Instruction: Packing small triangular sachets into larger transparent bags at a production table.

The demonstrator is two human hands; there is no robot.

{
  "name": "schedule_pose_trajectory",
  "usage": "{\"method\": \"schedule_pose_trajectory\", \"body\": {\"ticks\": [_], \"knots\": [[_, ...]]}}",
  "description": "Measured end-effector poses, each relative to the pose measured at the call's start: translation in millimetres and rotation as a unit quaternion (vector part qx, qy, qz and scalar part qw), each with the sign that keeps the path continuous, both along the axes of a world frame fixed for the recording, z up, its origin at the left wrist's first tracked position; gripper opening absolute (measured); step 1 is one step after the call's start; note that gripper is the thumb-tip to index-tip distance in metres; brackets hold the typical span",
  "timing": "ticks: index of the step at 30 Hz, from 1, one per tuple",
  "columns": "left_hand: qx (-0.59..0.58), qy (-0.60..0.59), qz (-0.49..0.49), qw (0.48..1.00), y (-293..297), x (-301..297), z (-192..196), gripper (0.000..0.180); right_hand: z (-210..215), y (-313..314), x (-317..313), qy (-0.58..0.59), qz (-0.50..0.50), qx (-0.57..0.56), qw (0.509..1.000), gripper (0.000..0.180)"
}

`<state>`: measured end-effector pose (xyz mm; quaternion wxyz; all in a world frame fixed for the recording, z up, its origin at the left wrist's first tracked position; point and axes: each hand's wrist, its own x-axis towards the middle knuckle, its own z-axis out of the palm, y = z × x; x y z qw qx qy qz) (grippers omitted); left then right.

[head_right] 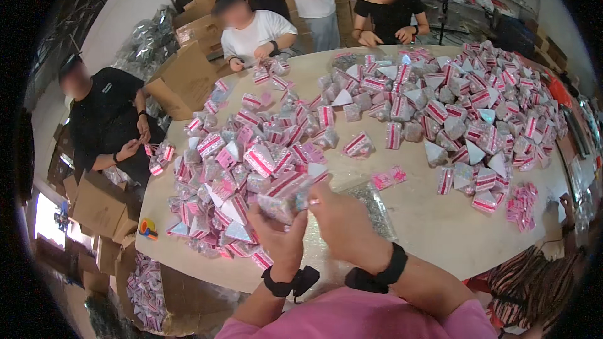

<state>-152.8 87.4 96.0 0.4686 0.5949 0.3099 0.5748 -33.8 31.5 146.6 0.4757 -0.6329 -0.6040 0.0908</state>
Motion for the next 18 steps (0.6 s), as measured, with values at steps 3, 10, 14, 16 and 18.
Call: {"method": "schedule_pose_trajectory", "body": {"ticks": [3, 10, 14, 16, 18], "knots": [[-0.061, -0.041, -0.066, 0.995, -0.9, -3.8, -10.5, 0.075, 5.8, -2.7, 4.4, 0.243, 0.054, -0.115, 0.962, 0.015], [-0.106, 0.115, -0.013, 0.988, 0.2, -3.0, -32.9, 0.052, -38.2, -1.9, 20.3, 0.422, 0.105, -0.182, 0.882, 0.026], [-0.150, 0.201, 0.054, 0.966, 64.6, -46.0, -42.2, 0.048, -68.2, -27.5, 37.3, 0.410, 0.099, -0.266, 0.867, 0.026], [-0.054, 0.140, 0.105, 0.983, 99.0, -50.6, -7.2, 0.063, -92.4, -50.3, 51.0, 0.422, 0.075, -0.306, 0.850, 0.023], [0.085, 0.162, 0.191, 0.964, 108.3, -43.4, 29.8, 0.073, -116.4, -74.0, 63.8, 0.450, 0.050, -0.314, 0.834, 0.022]]}}
